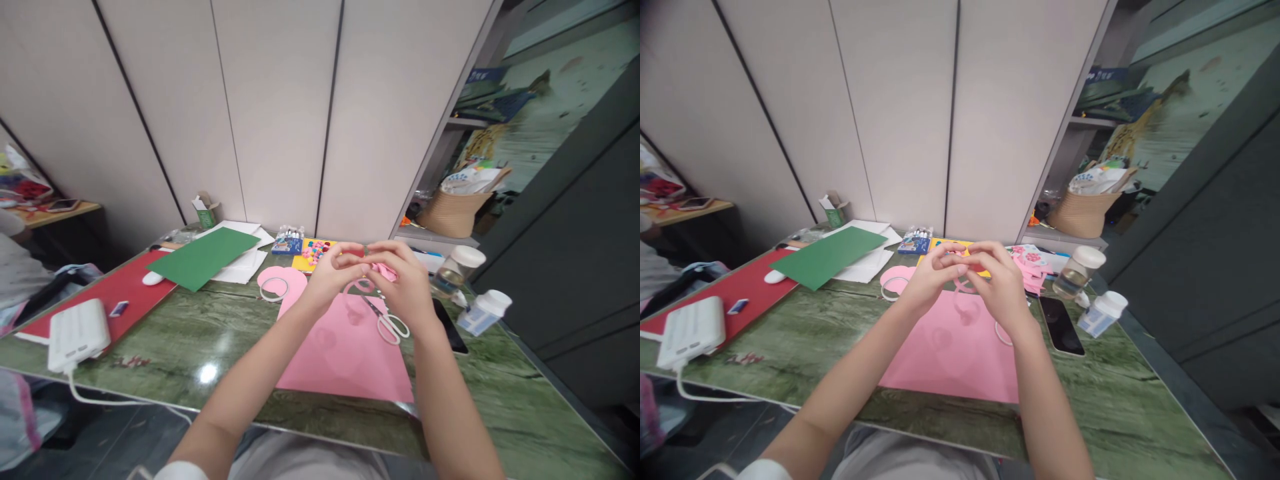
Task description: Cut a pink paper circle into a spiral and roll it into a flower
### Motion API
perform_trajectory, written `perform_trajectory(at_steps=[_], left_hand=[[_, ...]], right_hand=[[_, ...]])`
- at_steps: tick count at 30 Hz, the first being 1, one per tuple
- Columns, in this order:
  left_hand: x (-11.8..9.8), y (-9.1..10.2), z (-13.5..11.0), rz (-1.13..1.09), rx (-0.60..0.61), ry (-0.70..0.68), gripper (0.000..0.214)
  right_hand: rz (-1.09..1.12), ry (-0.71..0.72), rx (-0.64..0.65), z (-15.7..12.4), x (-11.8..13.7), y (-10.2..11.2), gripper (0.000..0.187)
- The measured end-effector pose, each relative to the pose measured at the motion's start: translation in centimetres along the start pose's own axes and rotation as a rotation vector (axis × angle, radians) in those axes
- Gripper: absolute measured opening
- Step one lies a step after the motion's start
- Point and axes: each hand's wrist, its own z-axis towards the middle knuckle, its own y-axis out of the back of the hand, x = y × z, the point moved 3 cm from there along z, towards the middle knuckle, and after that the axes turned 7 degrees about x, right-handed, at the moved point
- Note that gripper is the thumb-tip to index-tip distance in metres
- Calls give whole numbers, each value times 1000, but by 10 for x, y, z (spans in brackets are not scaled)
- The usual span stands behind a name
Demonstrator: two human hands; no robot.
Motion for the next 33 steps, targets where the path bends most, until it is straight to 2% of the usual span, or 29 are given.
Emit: perform_trajectory(at_steps=[3,10,15,21,28,30,33], left_hand=[[1,-2,0,-21,1,23,40],[3,-3,1,-32,13,62,44],[4,2,2,-71,-35,35,43],[3,7,4,-67,28,44,40],[1,8,4,-34,85,75,40],[1,8,4,-29,72,68,39],[3,7,4,-41,49,51,39]], right_hand=[[26,-24,-18,0,0,1,5],[50,-53,-2,0,-1,0,9],[47,-7,5,0,0,2,7],[25,66,11,-1,2,6,8],[83,79,202,0,2,-1,23],[94,66,170,0,0,-2,22],[77,20,52,0,-3,-2,13]])
